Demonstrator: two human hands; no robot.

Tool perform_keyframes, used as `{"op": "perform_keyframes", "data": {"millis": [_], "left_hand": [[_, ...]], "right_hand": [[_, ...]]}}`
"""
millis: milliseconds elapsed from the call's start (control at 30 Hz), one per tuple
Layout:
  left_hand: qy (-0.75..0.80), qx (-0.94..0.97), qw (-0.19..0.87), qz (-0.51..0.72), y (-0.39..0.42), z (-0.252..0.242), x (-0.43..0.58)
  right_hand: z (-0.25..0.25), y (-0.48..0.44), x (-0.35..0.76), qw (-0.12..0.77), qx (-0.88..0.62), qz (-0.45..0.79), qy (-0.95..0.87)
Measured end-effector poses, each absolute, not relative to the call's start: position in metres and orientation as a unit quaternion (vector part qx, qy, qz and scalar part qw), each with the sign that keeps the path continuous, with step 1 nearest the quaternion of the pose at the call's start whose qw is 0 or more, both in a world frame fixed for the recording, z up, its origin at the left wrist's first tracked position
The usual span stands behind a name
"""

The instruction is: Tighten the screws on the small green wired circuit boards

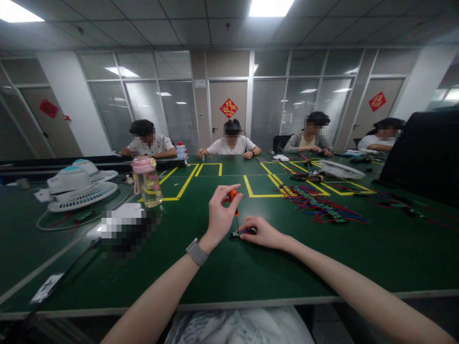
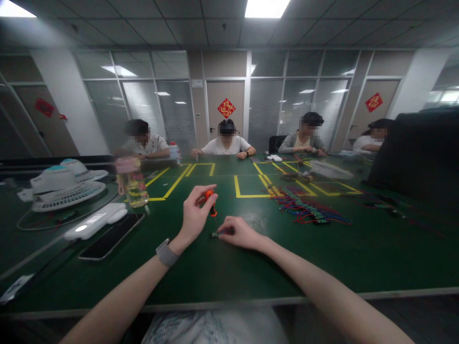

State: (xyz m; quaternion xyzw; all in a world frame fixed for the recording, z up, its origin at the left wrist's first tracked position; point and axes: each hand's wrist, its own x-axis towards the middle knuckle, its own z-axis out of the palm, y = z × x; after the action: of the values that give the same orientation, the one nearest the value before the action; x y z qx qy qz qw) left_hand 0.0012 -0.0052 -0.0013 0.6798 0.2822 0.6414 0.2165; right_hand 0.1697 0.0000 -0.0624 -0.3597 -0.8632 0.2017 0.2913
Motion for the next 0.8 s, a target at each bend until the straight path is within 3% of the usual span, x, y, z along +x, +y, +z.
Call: {"op": "perform_keyframes", "data": {"millis": [100,300,500,700,800], "left_hand": [[0.293,0.683,0.19,0.642,-0.0042,-0.001,-0.0004],[0.234,0.668,0.348,0.615,-0.0023,-0.0041,0.0033],[0.287,0.692,0.203,0.631,-0.0027,-0.0028,0.0011],[0.234,0.683,0.297,0.625,-0.0029,-0.0019,0.0026],[0.273,0.683,0.241,0.633,-0.0042,-0.0011,0.0018]], "right_hand": [[-0.061,-0.0005,0.1697,0.29,-0.362,0.204,-0.862],[-0.0614,-0.0002,0.1701,0.292,-0.358,0.207,-0.862],[-0.0611,-0.0008,0.1697,0.292,-0.362,0.202,-0.862],[-0.0597,-0.0017,0.1692,0.286,-0.361,0.2,-0.865],[-0.0594,-0.0018,0.169,0.288,-0.362,0.202,-0.863]]}}
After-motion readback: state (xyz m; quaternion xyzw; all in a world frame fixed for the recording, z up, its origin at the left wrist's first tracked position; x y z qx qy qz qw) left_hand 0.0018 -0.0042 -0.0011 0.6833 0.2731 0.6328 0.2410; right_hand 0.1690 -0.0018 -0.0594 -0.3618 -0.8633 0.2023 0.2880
